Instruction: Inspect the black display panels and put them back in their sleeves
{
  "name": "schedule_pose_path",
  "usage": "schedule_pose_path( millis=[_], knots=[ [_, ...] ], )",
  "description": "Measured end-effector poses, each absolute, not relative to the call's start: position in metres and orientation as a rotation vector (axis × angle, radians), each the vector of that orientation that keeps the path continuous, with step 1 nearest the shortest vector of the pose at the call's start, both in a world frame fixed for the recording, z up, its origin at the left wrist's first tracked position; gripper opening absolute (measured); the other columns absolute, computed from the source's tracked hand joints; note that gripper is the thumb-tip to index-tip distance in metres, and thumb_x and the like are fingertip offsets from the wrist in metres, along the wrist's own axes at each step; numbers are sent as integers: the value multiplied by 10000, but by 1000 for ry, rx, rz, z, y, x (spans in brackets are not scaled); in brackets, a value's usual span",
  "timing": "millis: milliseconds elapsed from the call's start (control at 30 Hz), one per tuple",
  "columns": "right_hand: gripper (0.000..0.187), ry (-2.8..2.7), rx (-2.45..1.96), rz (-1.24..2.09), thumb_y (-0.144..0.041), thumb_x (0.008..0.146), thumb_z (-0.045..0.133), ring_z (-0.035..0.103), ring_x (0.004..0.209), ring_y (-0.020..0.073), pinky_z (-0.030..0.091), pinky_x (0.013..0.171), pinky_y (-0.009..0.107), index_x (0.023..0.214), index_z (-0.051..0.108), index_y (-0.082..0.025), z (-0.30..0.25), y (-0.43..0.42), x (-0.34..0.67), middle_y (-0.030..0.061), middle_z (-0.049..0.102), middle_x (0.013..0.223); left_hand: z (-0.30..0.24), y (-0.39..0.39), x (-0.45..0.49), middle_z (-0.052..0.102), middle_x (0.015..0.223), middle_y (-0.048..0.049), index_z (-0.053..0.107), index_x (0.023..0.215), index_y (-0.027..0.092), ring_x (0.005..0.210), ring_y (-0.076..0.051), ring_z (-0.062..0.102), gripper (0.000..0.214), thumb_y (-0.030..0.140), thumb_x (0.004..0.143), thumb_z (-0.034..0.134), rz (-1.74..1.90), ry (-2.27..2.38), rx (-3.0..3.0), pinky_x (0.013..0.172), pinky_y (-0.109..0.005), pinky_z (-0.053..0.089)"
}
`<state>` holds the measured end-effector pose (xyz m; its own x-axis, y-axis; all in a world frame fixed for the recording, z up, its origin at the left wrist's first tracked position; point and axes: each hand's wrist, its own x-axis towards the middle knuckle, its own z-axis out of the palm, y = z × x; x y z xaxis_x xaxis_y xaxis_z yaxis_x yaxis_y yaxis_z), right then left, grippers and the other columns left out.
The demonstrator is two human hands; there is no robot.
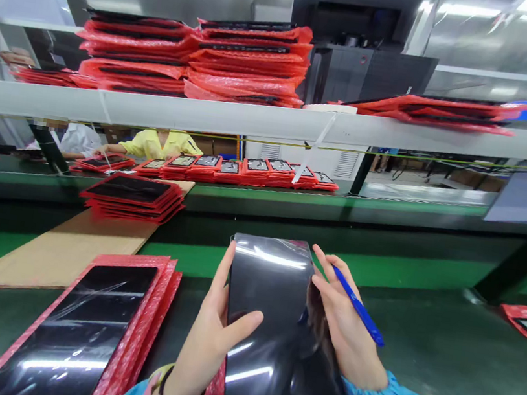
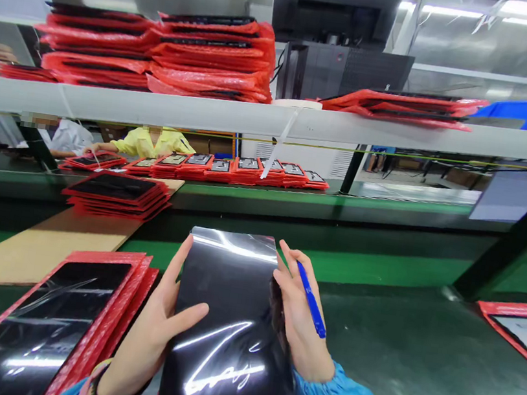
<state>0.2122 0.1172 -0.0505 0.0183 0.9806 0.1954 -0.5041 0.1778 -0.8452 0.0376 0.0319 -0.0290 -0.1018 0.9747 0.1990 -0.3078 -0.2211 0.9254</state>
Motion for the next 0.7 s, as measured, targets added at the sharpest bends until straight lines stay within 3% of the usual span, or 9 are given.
schedule_pose_path(
  millis=[100,200,300,400,533,700],
  knots=[
    [182,-1082,-754,1138,-326,860,606,531,1254,243,470,978,396,1019,521,-305,-68,124,218,29,558,1386,-44,38,34,313,1551,-9,147,1484,371,1381,-266,337,877,311,792,682,1564,1076,1065,1139,-412,253],
    [188,-1169,-863,969,-375,867,587,503,1277,248,386,1059,437,1017,529,-276,-94,143,236,62,599,1321,-69,45,28,214,1577,70,305,1439,381,1431,-222,208,721,379,808,654,1572,1234,953,1168,-351,134],
    [291,-1202,-1011,844,-381,779,692,489,1270,283,328,1089,474,990,558,-233,-124,169,261,84,611,1259,-101,53,20,425,1485,-33,483,1364,249,1401,-265,285,697,443,734,707,1509,1246,847,1154,-378,200],
    [188,-1347,-1140,919,-315,856,654,632,1018,243,488,912,469,960,617,-163,-154,189,278,65,669,1055,-133,58,15,631,1279,-120,630,1215,169,1357,-322,358,642,452,654,762,1464,1237,810,1126,-449,268],
    [171,-1565,-1177,1097,-275,913,598,662,839,176,559,753,374,1020,625,-145,-181,197,283,42,670,992,-167,59,9,654,1245,-117,671,1132,186,1376,-312,307,556,394,630,787,1433,1267,780,1141,-449,230],
    [160,-1648,-1201,1109,-288,914,592,650,872,187,547,778,380,984,637,-152,-191,197,284,41,664,1011,-192,61,1,610,1306,-129,652,1149,170,1397,-300,251,558,362,639,776,1404,1285,782,1156,-427,178]
  ],
)
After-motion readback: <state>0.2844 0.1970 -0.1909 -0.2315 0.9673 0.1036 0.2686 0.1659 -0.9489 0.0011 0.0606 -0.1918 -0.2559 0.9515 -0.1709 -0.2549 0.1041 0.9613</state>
